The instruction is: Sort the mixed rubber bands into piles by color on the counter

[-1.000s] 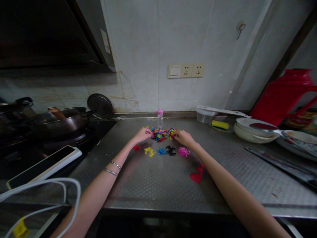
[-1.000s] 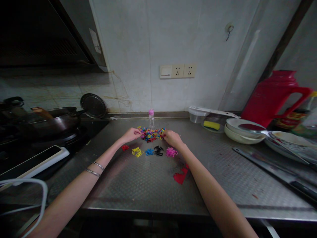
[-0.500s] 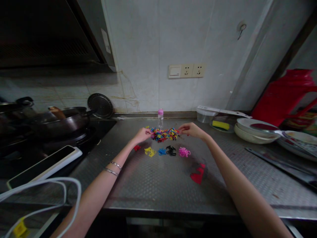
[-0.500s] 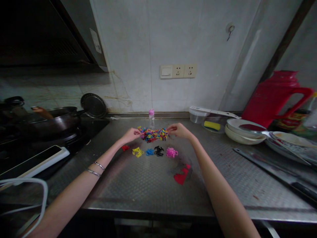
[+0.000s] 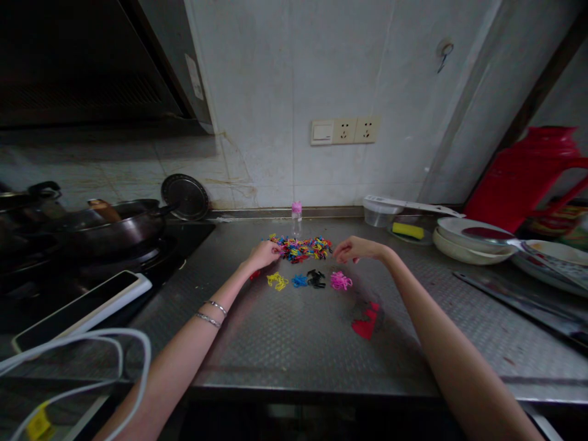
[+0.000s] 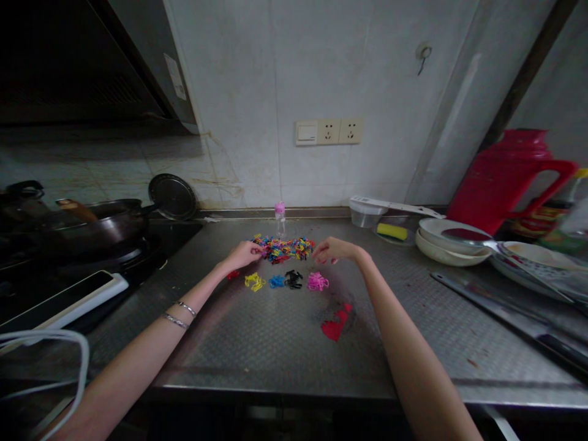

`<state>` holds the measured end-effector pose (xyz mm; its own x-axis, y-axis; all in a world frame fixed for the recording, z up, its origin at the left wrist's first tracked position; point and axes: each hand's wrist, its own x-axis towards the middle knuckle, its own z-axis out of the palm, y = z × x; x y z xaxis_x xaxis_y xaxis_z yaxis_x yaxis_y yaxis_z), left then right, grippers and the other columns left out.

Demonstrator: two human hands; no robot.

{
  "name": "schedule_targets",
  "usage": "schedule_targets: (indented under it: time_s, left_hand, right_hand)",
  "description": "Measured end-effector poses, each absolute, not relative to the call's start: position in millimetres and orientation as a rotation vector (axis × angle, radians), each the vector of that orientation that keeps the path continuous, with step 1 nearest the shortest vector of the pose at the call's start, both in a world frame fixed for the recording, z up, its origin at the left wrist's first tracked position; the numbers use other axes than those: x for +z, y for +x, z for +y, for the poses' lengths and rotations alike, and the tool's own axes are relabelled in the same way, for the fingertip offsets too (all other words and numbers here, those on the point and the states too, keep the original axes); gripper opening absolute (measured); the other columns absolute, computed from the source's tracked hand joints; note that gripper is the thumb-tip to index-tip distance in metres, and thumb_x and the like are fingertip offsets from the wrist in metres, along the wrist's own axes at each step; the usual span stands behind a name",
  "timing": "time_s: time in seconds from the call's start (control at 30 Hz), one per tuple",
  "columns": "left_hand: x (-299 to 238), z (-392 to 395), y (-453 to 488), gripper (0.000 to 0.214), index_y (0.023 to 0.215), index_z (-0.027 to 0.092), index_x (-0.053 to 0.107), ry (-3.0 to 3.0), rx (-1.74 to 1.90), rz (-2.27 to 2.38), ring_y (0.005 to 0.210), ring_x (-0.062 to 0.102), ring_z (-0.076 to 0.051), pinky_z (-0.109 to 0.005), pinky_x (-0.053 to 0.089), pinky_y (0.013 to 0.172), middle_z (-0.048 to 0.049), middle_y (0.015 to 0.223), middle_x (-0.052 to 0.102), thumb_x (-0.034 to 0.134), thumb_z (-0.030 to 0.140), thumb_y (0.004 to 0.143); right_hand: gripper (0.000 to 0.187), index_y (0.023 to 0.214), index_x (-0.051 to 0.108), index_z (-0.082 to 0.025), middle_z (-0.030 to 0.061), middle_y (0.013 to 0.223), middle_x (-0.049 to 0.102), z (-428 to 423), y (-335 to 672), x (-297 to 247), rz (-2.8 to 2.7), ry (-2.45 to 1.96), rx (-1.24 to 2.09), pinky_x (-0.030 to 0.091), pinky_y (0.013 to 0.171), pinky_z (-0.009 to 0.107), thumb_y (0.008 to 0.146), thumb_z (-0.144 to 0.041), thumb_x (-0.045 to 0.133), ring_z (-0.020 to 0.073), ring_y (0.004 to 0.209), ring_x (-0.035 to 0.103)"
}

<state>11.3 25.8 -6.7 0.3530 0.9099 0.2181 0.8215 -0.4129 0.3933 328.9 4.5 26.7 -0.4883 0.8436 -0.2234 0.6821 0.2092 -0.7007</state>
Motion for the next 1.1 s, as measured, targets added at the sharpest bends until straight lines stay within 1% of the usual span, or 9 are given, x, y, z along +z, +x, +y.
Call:
schedule_targets:
  time_s: [0.13, 0.3, 0.43, 0.57, 0.7, 0.83, 0.97, 1.1]
  left_hand:
    - [-5, 22, 12, 0.023, 0.087, 0.023, 0.069, 2.393, 0.615, 1.606, 0.062, 0.055, -0.013, -0.020, 0.035, 0.055, -0.0017, 0.074, 0.066, 0.053, 0.024, 0.070]
    - [-2, 19, 13, 0.021, 0.085, 0.023, 0.069, 2.367, 0.623, 1.671, 0.067, 0.057, -0.015, -0.022, 0.037, 0.059, -0.0034, 0.080, 0.067, 0.054, 0.027, 0.071]
    - [-1, 21, 11, 0.023, 0.085, 0.022, 0.069, 2.355, 0.654, 1.682, 0.067, 0.058, -0.017, -0.023, 0.038, 0.059, -0.0051, 0.080, 0.067, 0.053, 0.032, 0.072]
    - [5, 21, 16, 0.024, 0.085, 0.017, 0.069, 2.334, 0.760, 1.553, 0.069, 0.058, -0.016, -0.023, 0.039, 0.061, -0.0063, 0.079, 0.067, 0.053, 0.031, 0.074]
    - [14, 6, 46, 0.023, 0.085, 0.016, 0.068, 2.373, 0.819, 1.382, 0.068, 0.057, -0.015, -0.024, 0.040, 0.063, -0.0057, 0.078, 0.067, 0.053, 0.029, 0.074]
    - [16, -25, 93, 0.023, 0.083, 0.017, 0.069, 2.477, 0.798, 1.208, 0.065, 0.056, -0.015, -0.025, 0.039, 0.064, -0.0047, 0.073, 0.066, 0.051, 0.031, 0.075]
    - [9, -52, 127, 0.022, 0.082, 0.020, 0.069, 2.547, 0.722, 1.204, 0.069, 0.058, -0.017, -0.026, 0.040, 0.065, -0.0058, 0.075, 0.066, 0.050, 0.031, 0.077]
    - [2, -61, 135, 0.021, 0.084, 0.024, 0.069, 2.589, 0.615, 1.227, 0.072, 0.059, -0.017, -0.026, 0.041, 0.066, -0.0057, 0.078, 0.067, 0.051, 0.032, 0.076]
  right_hand:
    - [0.031, 0.092, 0.066, -0.020, 0.0034, 0.081, 0.067, 8, 326, 20, -2.238, -1.438, 1.069, 0.040, 0.046, 0.016, 0.064, -0.026, 0.055, 0.0140, 0.071, 0.059]
    - [0.030, 0.091, 0.066, -0.018, 0.0032, 0.079, 0.067, 11, 324, 14, -2.217, -1.449, 1.013, 0.040, 0.046, 0.016, 0.064, -0.025, 0.055, 0.0130, 0.067, 0.058]
    - [0.029, 0.089, 0.066, -0.016, 0.0033, 0.076, 0.066, 13, 324, 11, -2.199, -1.447, 0.967, 0.040, 0.045, 0.017, 0.064, -0.025, 0.054, 0.0124, 0.064, 0.057]
    - [0.028, 0.088, 0.066, -0.014, 0.0028, 0.072, 0.066, 16, 323, 8, -2.174, -1.446, 0.918, 0.040, 0.045, 0.017, 0.064, -0.024, 0.054, 0.0112, 0.058, 0.056]
    - [0.026, 0.085, 0.067, -0.013, 0.0027, 0.070, 0.065, 19, 323, 2, -2.126, -1.447, 0.826, 0.042, 0.048, 0.018, 0.064, -0.022, 0.053, 0.0113, 0.058, 0.056]
    - [0.026, 0.083, 0.068, -0.012, 0.0022, 0.068, 0.065, 23, 324, -5, -2.125, -1.464, 0.724, 0.041, 0.049, 0.018, 0.064, -0.020, 0.052, 0.0114, 0.057, 0.056]
    - [0.028, 0.084, 0.068, -0.012, 0.0016, 0.068, 0.066, 28, 327, -12, -2.148, -1.465, 0.630, 0.042, 0.052, 0.019, 0.064, -0.021, 0.051, 0.0123, 0.058, 0.056]
    - [0.027, 0.084, 0.069, -0.013, 0.0017, 0.071, 0.067, 30, 326, -16, -2.172, -1.451, 0.586, 0.043, 0.055, 0.019, 0.064, -0.020, 0.051, 0.0131, 0.061, 0.058]
